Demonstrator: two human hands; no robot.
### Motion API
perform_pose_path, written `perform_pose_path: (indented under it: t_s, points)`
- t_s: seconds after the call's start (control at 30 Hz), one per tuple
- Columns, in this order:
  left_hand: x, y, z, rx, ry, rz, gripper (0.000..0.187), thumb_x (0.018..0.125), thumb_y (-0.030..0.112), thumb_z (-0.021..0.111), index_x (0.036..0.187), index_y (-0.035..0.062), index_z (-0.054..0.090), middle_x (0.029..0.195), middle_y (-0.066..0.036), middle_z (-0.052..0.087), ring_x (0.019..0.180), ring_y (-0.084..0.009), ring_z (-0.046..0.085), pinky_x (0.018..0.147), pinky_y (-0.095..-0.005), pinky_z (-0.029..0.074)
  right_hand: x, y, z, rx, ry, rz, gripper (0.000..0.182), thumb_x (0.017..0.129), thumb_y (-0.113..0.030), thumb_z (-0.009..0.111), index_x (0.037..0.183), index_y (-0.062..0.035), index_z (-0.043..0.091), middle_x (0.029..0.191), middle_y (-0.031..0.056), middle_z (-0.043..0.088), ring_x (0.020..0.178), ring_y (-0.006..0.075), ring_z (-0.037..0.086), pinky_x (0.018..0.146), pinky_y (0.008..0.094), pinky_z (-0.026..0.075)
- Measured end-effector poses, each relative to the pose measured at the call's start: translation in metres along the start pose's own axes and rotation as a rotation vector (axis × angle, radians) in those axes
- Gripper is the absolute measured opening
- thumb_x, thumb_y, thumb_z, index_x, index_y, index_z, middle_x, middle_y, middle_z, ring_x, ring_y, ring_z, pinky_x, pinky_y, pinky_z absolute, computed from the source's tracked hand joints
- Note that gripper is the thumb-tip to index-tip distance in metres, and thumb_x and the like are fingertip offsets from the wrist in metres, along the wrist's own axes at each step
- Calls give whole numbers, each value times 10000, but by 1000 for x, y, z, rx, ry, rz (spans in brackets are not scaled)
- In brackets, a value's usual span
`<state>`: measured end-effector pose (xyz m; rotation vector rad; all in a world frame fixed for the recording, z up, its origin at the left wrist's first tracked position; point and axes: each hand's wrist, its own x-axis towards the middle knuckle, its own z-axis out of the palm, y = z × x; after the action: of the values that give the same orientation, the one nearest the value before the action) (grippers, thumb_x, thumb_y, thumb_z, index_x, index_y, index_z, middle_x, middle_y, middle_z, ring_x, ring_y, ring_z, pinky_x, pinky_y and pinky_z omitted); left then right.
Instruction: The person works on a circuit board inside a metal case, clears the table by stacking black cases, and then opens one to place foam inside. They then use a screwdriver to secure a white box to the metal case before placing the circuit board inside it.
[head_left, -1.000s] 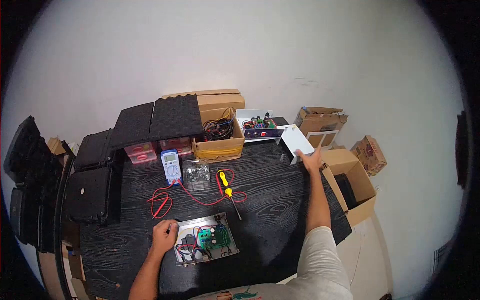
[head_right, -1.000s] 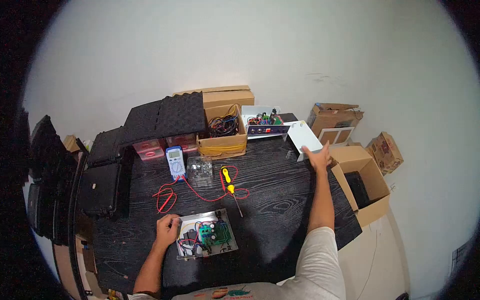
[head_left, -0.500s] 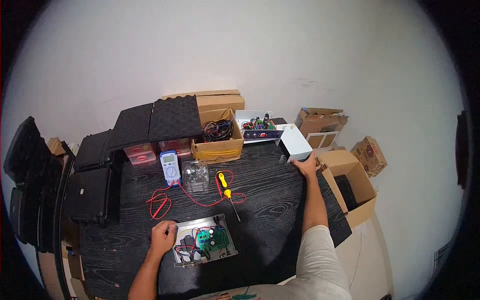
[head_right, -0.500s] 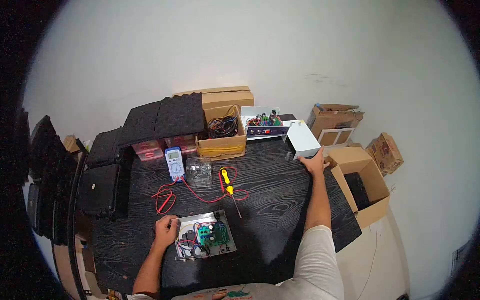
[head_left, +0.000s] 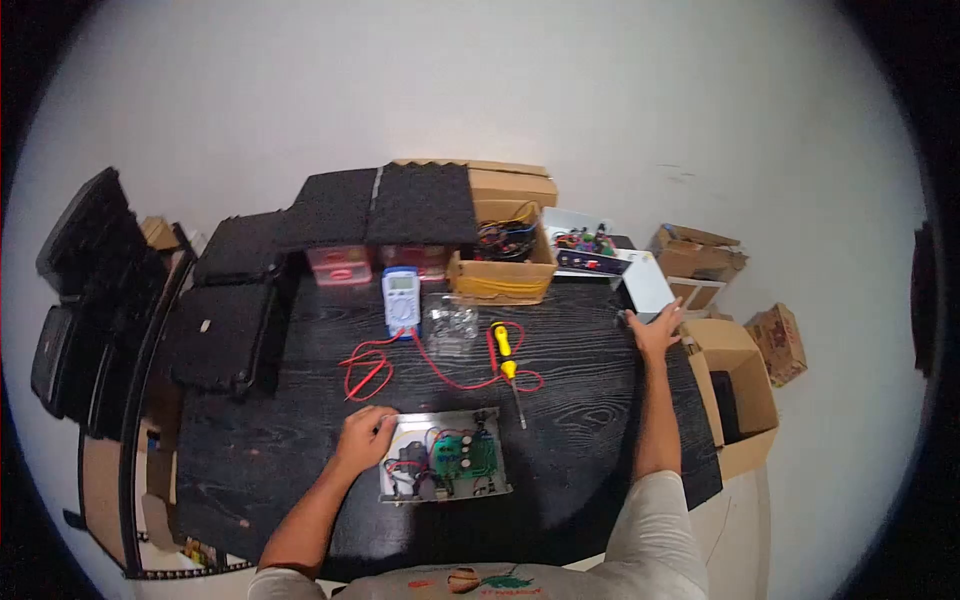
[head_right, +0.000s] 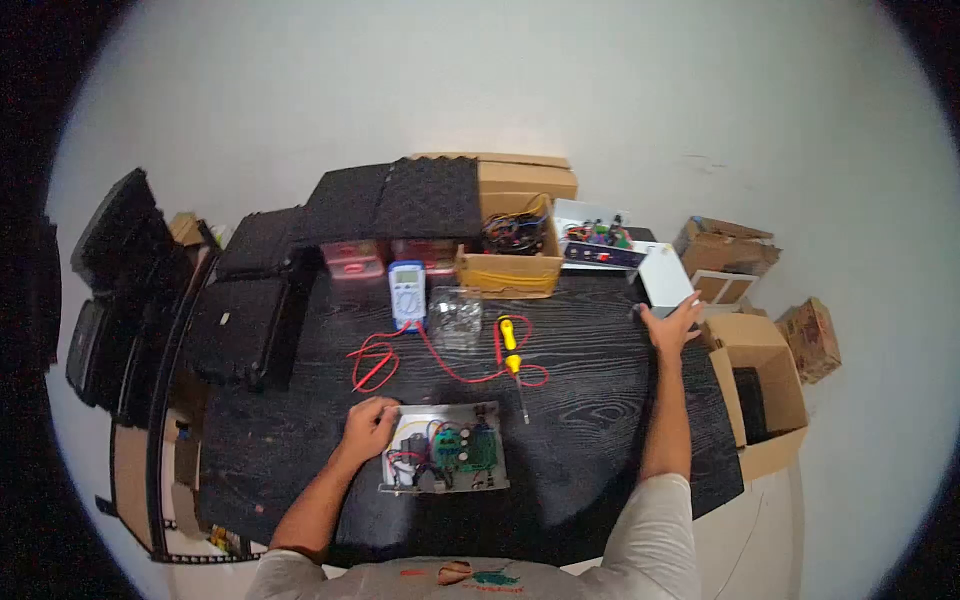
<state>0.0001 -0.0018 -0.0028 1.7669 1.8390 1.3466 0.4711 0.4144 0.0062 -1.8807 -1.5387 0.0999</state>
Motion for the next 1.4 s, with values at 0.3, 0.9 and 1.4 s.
perform_pose_path:
  t_s: [0.3, 0.9, 1.4]
  points:
    - [1, -1, -1, 36, -9, 37, 176, 1004, 157, 620, 1007, 14, 722, 929, -168, 742, 867, -364, 719, 773, -450, 561, -204, -162, -79, 365, -607, -1095, 997, 741, -463, 886, 1548, -65, 457, 1602, 272, 391, 1510, 438, 351, 1211, 648, 247]
    - [6, 12, -12, -60, 73, 195, 222, 906, 154, 720, 1078, 13, 725, 1158, -151, 741, 1096, -358, 690, 953, -453, 533, -283, -222, -110, 277, -772, -1203, 491, 842, -319, 796, 1240, -49, 699, 1363, 168, 614, 1328, 358, 552, 1144, 580, 399]
    - [-7, 53, -56, 256, -467, 233, 519, 735, 348, 874, 1155, 71, 750, 1111, -91, 753, 1046, -295, 667, 1065, -482, 448, -341, -210, -103, 474, -835, -1237, 310, 886, -256, 767, 1136, -82, 708, 1088, 110, 710, 1056, 326, 677, 980, 460, 473]
